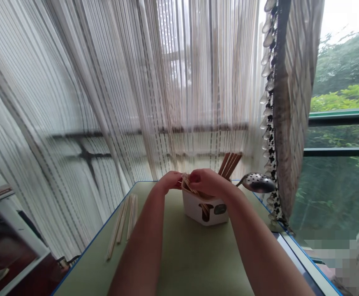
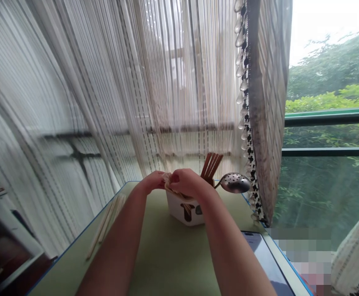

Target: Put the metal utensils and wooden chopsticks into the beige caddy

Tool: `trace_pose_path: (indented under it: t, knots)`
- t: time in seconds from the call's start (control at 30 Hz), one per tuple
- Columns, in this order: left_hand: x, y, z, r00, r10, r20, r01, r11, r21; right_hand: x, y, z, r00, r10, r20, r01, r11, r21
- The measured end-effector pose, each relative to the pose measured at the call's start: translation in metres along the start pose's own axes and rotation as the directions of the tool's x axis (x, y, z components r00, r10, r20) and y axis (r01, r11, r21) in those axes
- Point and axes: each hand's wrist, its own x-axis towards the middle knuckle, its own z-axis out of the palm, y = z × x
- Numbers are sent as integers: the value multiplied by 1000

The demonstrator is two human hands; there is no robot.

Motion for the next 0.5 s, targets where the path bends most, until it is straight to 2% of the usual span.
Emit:
trace_pose_path:
  t: [0.3,0.5]
  knots:
    - [-26,18,-10,988,-67,137,46,988,146,-15,0,-18,969,-30,246,4,994,107]
    - [-33,24,-11,978,-87,191,48,978,202,-24,-10,-30,969,-64,238,37,992,117]
